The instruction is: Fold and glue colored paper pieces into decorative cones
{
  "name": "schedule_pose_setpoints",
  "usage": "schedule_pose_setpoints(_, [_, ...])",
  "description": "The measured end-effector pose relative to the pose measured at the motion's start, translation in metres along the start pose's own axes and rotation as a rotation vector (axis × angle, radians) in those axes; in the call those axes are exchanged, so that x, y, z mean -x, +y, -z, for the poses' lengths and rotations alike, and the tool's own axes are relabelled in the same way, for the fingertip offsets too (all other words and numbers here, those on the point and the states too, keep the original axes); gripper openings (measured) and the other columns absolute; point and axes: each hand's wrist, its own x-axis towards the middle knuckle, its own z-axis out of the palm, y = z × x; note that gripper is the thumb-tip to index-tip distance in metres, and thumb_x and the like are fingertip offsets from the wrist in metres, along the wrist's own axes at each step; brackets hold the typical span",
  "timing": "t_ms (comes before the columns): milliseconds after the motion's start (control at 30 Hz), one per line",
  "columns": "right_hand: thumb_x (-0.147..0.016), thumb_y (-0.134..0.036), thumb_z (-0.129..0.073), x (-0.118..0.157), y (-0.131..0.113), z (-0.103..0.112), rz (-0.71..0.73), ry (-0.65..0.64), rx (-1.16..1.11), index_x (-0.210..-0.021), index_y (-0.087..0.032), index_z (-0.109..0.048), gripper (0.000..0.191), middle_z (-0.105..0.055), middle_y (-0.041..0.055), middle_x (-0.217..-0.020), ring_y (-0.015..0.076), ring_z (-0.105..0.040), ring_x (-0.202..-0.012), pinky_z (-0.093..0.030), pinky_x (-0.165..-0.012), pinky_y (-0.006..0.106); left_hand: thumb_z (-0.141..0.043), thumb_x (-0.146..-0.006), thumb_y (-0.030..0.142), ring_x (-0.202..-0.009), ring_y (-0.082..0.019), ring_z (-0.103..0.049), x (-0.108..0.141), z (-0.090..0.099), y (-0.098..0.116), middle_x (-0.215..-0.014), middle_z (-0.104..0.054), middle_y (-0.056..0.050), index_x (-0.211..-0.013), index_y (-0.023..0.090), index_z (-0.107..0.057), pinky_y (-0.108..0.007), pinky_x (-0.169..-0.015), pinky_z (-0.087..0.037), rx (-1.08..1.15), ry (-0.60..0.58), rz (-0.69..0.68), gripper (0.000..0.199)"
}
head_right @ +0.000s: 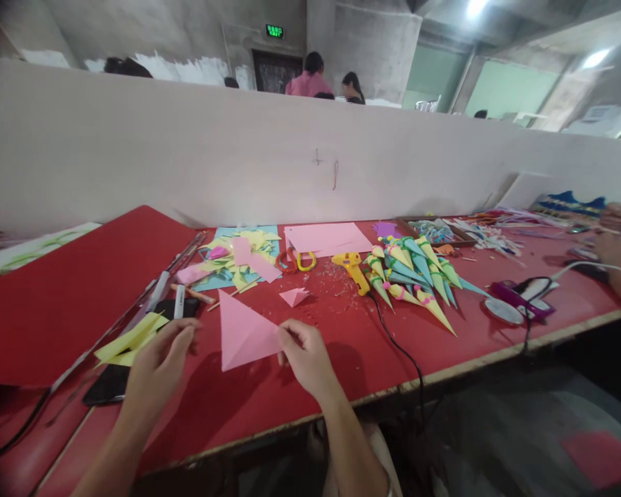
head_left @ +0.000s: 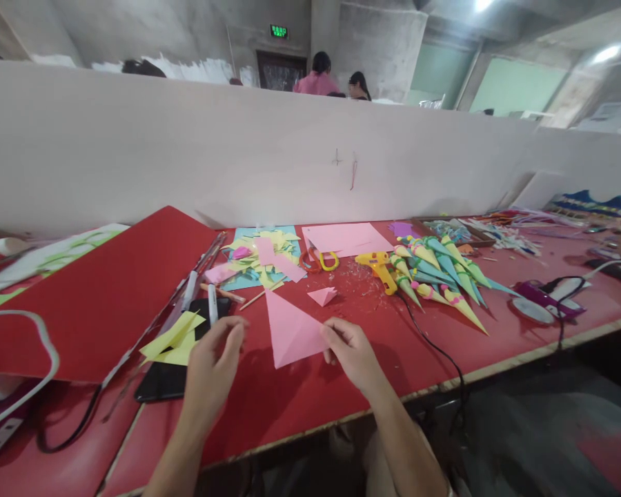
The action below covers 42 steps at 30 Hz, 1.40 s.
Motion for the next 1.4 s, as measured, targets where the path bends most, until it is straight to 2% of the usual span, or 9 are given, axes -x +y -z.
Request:
schedule_pose_setpoints(100, [-0.082, -0.042, -0.044, -0.001, 0.002, -0.011, -0.036, -0.032, -0.15, -0.06, -0.018, -0.044, 0.032, -0.042, -0.0059, -0.045, 0.0074, -0.04, -0.042, -0.033, -0.046, 0.019, -0.051, -0.068, 0.047, -0.072, -0.02, -0.06, 0.007, -0.011, 0.004, -0.077, -0.065, -0.004, -0.097, 0.018, -0.058, -0.029, -0.066, -0.048, 0.447, -0.192, 0.26, 0.041])
schedule_pose_setpoints(233, [-0.081, -0.044, -0.044, 0.0, 0.004, -0.022, -0.087, -0.073, -0.244, -0.059, -0.018, -0.043, 0.035, -0.042, -0.0063, -0.044, 0.0064, -0.038, -0.04, -0.031, -0.043, 0.018, -0.069, -0.055, 0.04, -0.09, -0.026, -0.059, 0.016, -0.018, 0.005, -0.094, -0.068, -0.008, -0.103, 0.021, -0.061, -0.03, -0.073, -0.048, 0.645, -0.299, 0.446, 0.052])
schedule_pose_setpoints(467, [-0.081, -0.045, -0.044, 0.0, 0.006, -0.025, -0.147, -0.134, -0.165, -0.062, -0.017, -0.045, 0.033, -0.044, -0.0059, -0.047, 0.0068, -0.041, -0.042, -0.034, -0.045, 0.019, -0.068, -0.06, 0.026, -0.052, -0.013, -0.057, 0.021, -0.017, 0.017, -0.086, -0.07, -0.009, -0.112, 0.017, -0.058, -0.025, -0.058, -0.049, 0.829, -0.39, 0.485, 0.054])
schedule_pose_setpoints(600, [-0.079, -0.033, -0.051, 0.004, 0.003, -0.024, 0.021, 0.01, 0.027, -0.084, -0.017, -0.053, 0.017, -0.056, 0.0005, -0.075, 0.0115, -0.053, -0.07, -0.043, -0.068, 0.024, -0.065, -0.064, 0.04, -0.048, -0.01, -0.053, 0.017, -0.019, 0.013, -0.087, -0.069, -0.008, -0.119, 0.019, -0.052, -0.022, -0.05, -0.047, 0.793, -0.352, 0.431, 0.06])
schedule_pose_setpoints(767, [-0.068, -0.028, -0.066, 0.01, -0.003, -0.022, 0.23, -0.082, 0.107, -0.116, -0.023, -0.043, 0.053, -0.051, 0.0066, -0.115, 0.019, -0.048, -0.104, -0.038, -0.09, 0.033, -0.059, -0.059, 0.063, -0.075, -0.023, -0.063, 0.016, -0.022, 0.004, -0.098, -0.067, -0.011, -0.119, 0.02, -0.052, -0.027, -0.062, -0.051, 0.616, -0.334, 0.322, 0.074])
schedule_pose_setpoints(900, [-0.068, -0.026, -0.065, 0.011, -0.005, -0.022, 0.235, -0.053, 0.151, -0.109, -0.022, -0.049, 0.045, -0.055, 0.005, -0.107, 0.0178, -0.052, -0.094, -0.041, -0.085, 0.032, -0.06, -0.052, 0.067, -0.096, -0.029, -0.058, 0.017, -0.025, 0.007, -0.111, -0.061, -0.014, -0.115, 0.018, -0.055, -0.032, -0.077, -0.049, 0.624, -0.378, 0.28, 0.08])
schedule_pose_setpoints(1033, [-0.072, -0.024, -0.061, 0.008, -0.005, -0.021, 0.237, -0.025, 0.173, -0.104, -0.02, -0.053, 0.034, -0.058, 0.0035, -0.099, 0.0157, -0.054, -0.088, -0.043, -0.079, 0.027, -0.067, -0.056, 0.054, -0.1, -0.027, -0.057, 0.017, -0.024, 0.013, -0.115, -0.059, -0.012, -0.115, 0.02, -0.054, -0.033, -0.083, -0.046, 0.605, -0.443, 0.289, 0.069])
schedule_pose_setpoints(1200, [-0.082, -0.026, -0.045, 0.007, 0.0, -0.022, 0.172, 0.148, 0.185, -0.087, -0.016, -0.061, 0.019, -0.063, 0.0026, -0.08, 0.0152, -0.057, -0.076, -0.043, -0.071, 0.025, -0.065, -0.063, 0.043, -0.086, -0.024, -0.061, 0.019, -0.014, 0.017, -0.091, -0.068, -0.008, -0.097, 0.018, -0.063, -0.031, -0.077, -0.048, 0.511, -0.543, 0.372, 0.042])
schedule_pose_setpoints(1400, [-0.077, -0.031, -0.051, 0.005, 0.003, -0.017, 0.013, 0.279, 0.12, -0.078, -0.012, -0.062, 0.021, -0.06, 0.003, -0.067, 0.0164, -0.054, -0.065, -0.044, -0.063, 0.026, -0.063, -0.058, 0.054, -0.075, -0.021, -0.059, 0.014, -0.007, 0.018, -0.066, -0.065, -0.003, -0.06, 0.017, -0.062, -0.025, -0.068, -0.047, 0.295, -0.361, 0.47, 0.037])
